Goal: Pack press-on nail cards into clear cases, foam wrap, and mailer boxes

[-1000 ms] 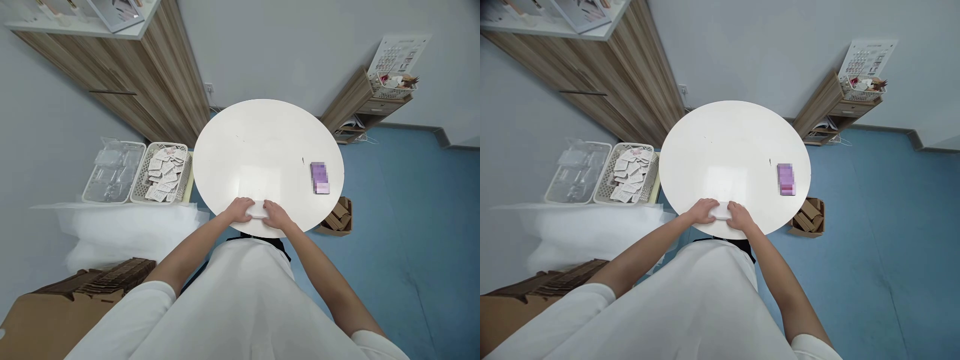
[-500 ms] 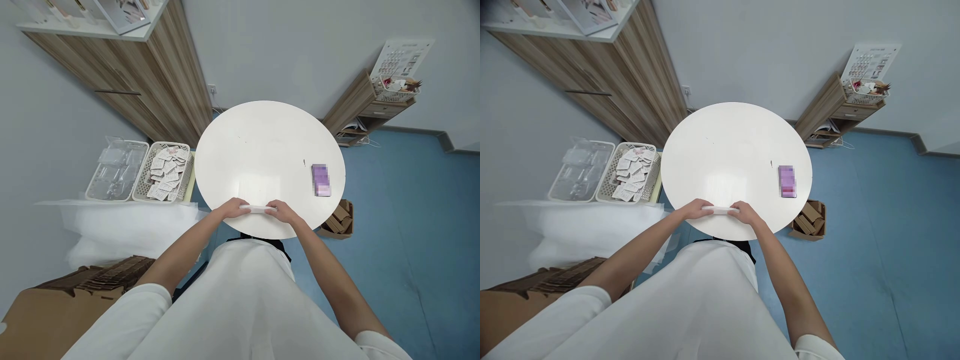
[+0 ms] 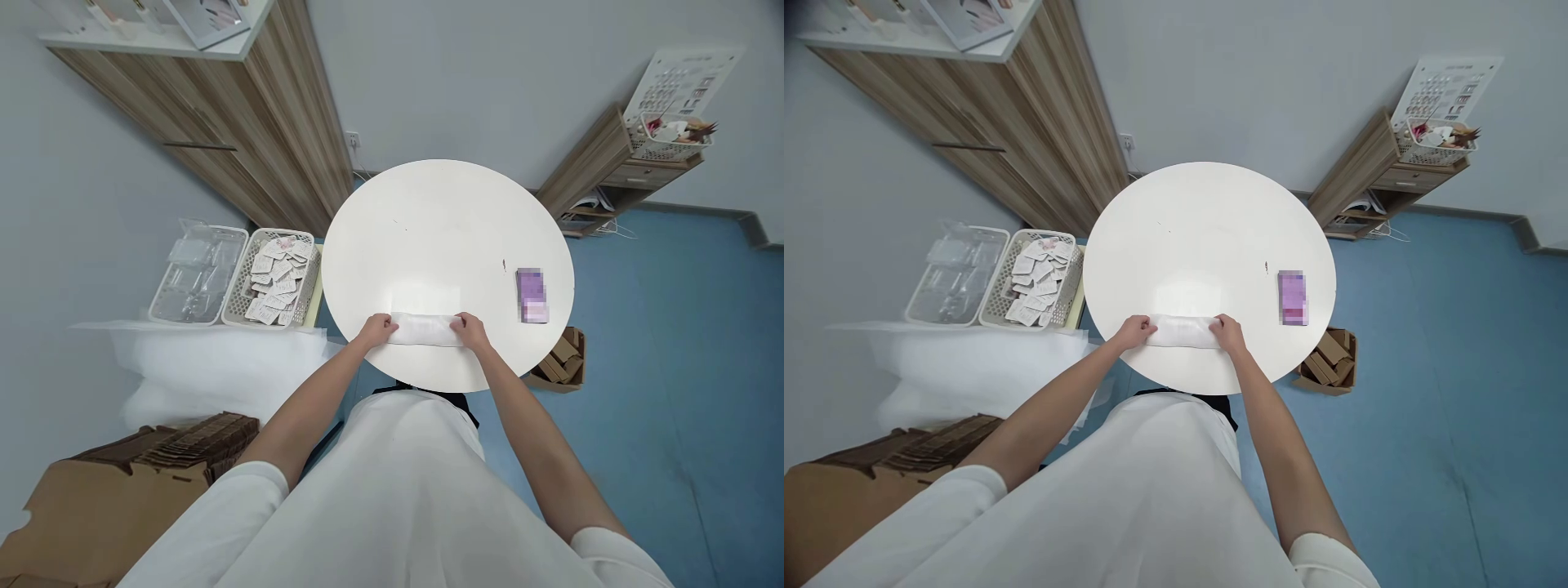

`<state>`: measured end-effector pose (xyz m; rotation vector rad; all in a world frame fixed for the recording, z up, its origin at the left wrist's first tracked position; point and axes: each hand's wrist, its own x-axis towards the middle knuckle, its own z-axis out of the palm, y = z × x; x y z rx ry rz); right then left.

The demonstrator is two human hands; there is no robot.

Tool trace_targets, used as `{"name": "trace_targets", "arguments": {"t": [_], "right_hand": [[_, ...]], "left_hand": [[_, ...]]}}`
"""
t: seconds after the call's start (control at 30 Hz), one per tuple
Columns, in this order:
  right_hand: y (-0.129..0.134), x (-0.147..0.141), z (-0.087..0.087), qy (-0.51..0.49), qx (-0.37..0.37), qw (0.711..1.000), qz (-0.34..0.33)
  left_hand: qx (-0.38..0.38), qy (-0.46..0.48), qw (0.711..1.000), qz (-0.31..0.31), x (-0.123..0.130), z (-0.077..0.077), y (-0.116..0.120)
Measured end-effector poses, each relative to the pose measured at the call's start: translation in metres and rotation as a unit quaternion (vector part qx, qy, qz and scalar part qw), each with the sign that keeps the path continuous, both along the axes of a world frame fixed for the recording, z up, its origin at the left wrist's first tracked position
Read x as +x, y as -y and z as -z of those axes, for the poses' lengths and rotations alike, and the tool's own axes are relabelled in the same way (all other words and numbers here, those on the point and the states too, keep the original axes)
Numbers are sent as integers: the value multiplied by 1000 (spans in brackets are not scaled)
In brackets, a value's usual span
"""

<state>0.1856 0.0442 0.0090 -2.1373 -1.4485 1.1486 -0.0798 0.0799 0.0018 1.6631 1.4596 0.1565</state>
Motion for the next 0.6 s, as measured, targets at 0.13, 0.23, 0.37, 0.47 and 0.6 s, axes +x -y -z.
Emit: {"name": "trace_targets", "arguments": {"t": [0.13, 0.23, 0.37, 0.47, 0.6], "right_hand": [[13, 4, 11, 31, 32, 998, 50], [33, 0, 19, 64, 75, 990, 103], [60, -17, 21, 41, 91, 985, 143], [66, -30, 16, -40, 49, 983, 172], [55, -33, 8, -147, -5, 958, 247]], "left_hand": [[58, -20, 996, -63, 0, 0, 4], [177, -41, 983, -36, 6, -4, 14], [241, -52, 955, 164, 27, -8, 36], [229, -73, 946, 216, 41, -6, 49], [204, -90, 948, 228, 47, -3, 54]]}}
